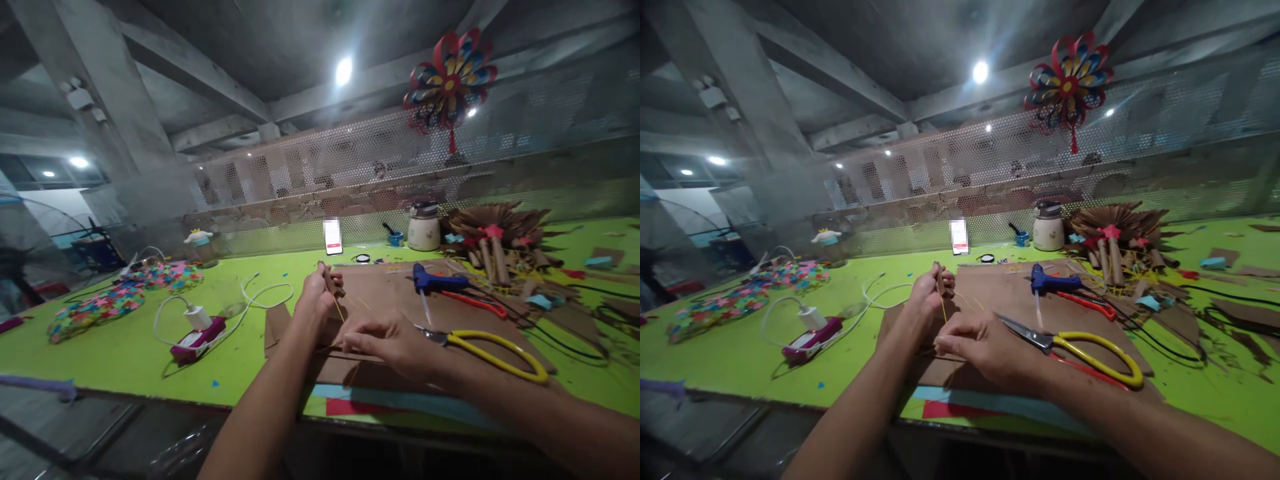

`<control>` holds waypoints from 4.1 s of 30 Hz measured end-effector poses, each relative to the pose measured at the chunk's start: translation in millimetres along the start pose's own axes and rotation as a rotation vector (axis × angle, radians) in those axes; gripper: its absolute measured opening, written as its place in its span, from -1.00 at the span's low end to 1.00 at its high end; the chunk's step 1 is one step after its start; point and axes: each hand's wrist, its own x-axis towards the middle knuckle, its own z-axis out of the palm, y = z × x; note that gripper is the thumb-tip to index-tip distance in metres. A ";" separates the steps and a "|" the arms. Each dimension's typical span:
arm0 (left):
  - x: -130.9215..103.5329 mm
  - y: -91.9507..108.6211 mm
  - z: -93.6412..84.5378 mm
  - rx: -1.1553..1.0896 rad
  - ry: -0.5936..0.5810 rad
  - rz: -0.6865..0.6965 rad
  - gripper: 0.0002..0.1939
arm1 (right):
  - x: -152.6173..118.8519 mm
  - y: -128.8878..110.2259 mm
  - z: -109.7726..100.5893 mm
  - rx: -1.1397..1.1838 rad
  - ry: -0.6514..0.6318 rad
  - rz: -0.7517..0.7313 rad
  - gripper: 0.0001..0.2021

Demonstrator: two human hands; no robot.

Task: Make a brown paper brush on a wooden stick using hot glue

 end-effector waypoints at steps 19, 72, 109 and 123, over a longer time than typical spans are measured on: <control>-9.1 0.4 15.3 0.097 0.047 0.092 -0.80 | -10.7 -3.8 21.9 -0.394 0.058 -0.271 -0.86; -97.9 -27.0 36.2 1.126 -0.382 0.398 -0.72 | 12.5 0.5 -69.0 -0.417 0.420 -0.179 -0.86; -103.6 -24.2 44.9 1.142 -0.397 0.161 -0.71 | 7.6 -11.6 -83.1 -0.770 0.134 -0.356 -0.90; -100.3 -38.1 33.6 0.934 -0.336 0.146 -0.68 | 10.7 9.6 -75.5 -0.034 0.137 -0.013 -0.87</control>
